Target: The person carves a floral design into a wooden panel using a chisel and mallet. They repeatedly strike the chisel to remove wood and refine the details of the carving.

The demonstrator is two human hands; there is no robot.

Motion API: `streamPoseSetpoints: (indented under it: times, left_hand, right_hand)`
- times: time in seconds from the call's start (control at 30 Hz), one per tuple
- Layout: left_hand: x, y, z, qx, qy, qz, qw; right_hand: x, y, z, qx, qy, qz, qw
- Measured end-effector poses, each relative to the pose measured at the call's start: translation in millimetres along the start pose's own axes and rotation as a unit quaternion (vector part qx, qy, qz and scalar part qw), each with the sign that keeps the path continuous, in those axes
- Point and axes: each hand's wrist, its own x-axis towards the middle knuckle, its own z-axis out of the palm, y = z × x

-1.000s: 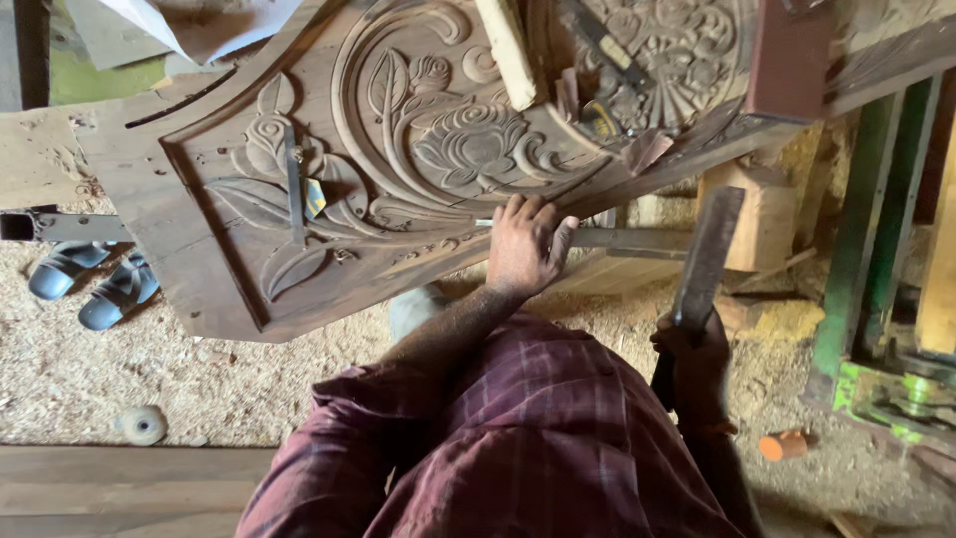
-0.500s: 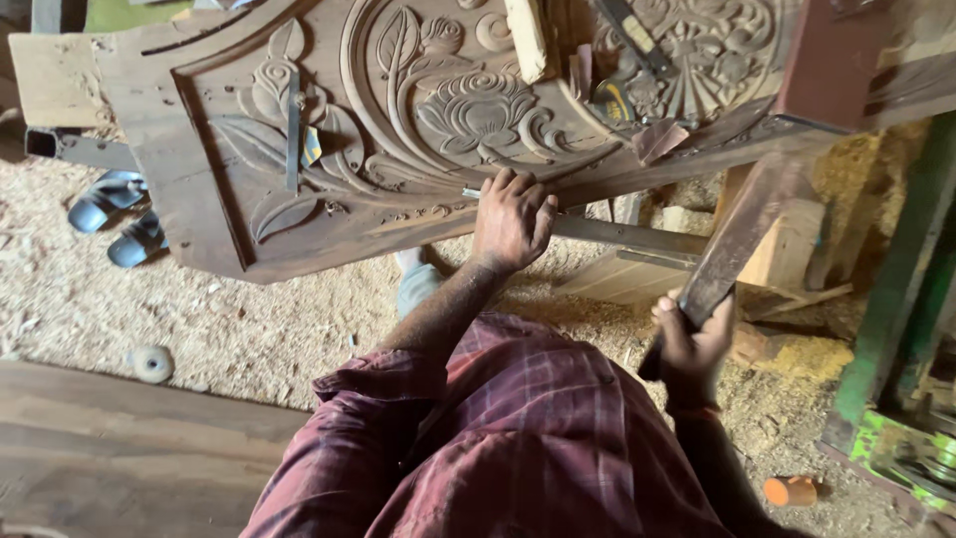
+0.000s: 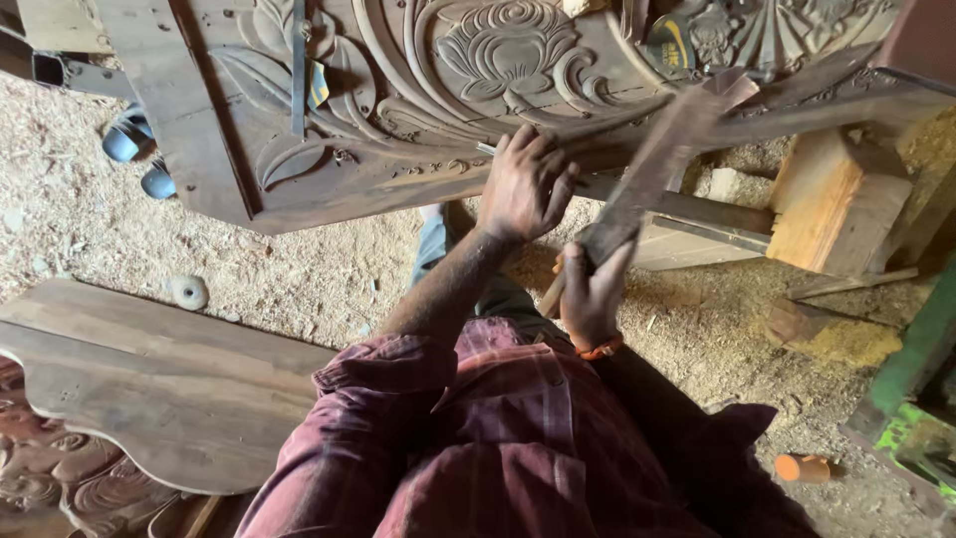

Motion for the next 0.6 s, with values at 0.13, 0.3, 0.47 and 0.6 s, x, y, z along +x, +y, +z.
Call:
streamPoseSetpoints:
  times: [0.13, 0.3, 0.47, 0.6]
  left_hand:
    - [5, -6, -4, -0.001, 0.013, 0.015, 1.0]
    - [-5, -17, -12, 0.021, -0.062, 0.009, 0.998]
    - [-8, -35, -27, 0.062, -0.082, 0.017, 0.995]
    - [-11, -56, -80, 0.176, 0.04, -0.048, 0.982]
  right_hand:
    - [12, -10, 6, -0.16, -0.042, 0.122, 0.979]
    - [11, -32, 10, -0.127, -0.031, -0.043, 0.991]
    - [14, -39, -1, -0.138, -0.069, -0.085, 0.984]
    - [8, -38, -13, 0.046, -0.056, 0.112, 0.991]
